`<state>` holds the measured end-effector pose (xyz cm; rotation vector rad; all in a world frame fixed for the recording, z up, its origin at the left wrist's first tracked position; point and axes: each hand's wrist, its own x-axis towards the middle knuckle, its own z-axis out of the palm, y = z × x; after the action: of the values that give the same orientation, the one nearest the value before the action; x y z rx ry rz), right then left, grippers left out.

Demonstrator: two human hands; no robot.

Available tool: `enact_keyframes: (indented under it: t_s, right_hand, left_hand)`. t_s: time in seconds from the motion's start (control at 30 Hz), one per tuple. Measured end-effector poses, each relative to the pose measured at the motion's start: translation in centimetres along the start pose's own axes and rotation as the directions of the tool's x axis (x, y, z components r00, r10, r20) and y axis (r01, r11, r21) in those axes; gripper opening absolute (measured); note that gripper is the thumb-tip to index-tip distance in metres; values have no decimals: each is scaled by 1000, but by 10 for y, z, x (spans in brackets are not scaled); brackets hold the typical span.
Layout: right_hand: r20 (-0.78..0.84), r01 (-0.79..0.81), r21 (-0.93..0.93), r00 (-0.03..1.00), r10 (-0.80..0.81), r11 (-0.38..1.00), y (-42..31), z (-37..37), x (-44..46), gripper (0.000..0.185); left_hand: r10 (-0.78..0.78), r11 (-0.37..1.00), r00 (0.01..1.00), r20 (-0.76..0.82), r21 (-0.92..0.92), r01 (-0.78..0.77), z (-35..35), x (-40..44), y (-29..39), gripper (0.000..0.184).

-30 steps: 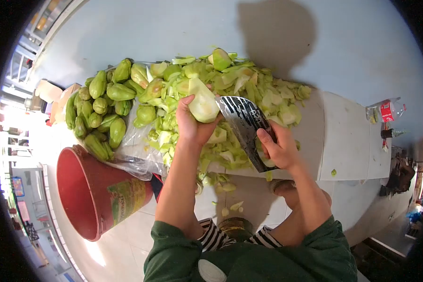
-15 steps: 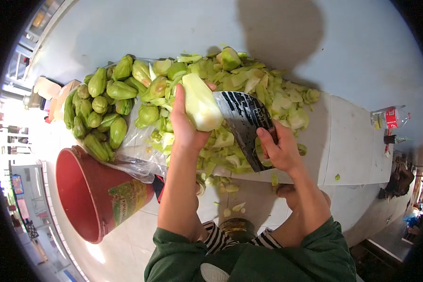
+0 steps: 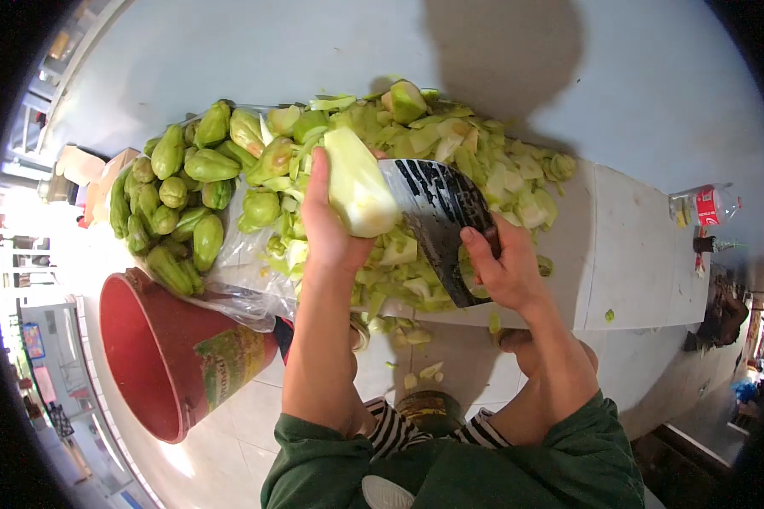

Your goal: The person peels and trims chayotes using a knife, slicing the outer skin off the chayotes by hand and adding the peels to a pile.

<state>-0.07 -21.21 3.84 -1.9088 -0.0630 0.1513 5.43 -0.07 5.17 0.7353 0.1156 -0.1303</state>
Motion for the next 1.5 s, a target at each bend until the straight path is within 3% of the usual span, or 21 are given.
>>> enact_keyframes:
  t_s: [0.07,0.2,0.27,0.4,0.57,0.93,1.0,1.2,1.27,1.3,1.37,1.5]
  right_hand:
    - [0,-28,32,1000,28,999,2,0,0,32]
    - [13,-22,35,1000,22,999,4,-4,1,32]
    - [32,-87,132,996,83,987,0,-3,0,32]
    - [5,-27,158,1000,27,987,5,1,1,32]
    - [-48,-53,242,997,66,969,-3,11,2,31]
    - [4,-60,339,998,62,939,-3,4,11,34]
    - [-6,-65,353,997,72,933,-3,4,11,33]
    - [-15,-75,238,997,81,968,-1,3,12,38]
    - [5,-206,198,978,209,958,-9,-1,12,45]
    - [4,-206,199,978,210,958,-8,-1,13,45]
    - [-83,-136,30,987,138,990,-7,-1,15,50]
    - [-126,-94,-25,988,90,995,-4,4,16,51]
  left_hand:
    - [-73,993,956,-286,-108,43,14,-1,-7,46]
    - [-54,995,972,-228,-96,32,10,-1,-14,45]
    - [-67,992,978,-196,-121,44,10,-1,-15,46]
    - [-29,992,982,-187,-125,6,20,-1,-15,46]
    - [-151,988,963,-222,-64,140,28,-4,-27,52]
    - [-142,989,978,-150,9,145,31,-2,-39,56]
    - [-94,982,987,-134,-178,69,33,-5,-48,56]
    - [-160,987,982,-104,-26,158,34,-6,-40,56]
    - [-170,985,976,-133,-52,165,36,-9,-42,56]
    - [-183,982,970,-162,-79,172,37,-10,-43,56]
    - [-178,983,968,-177,-83,166,38,-9,-45,54]
    - [-130,991,980,-153,-18,129,33,-6,-52,56]
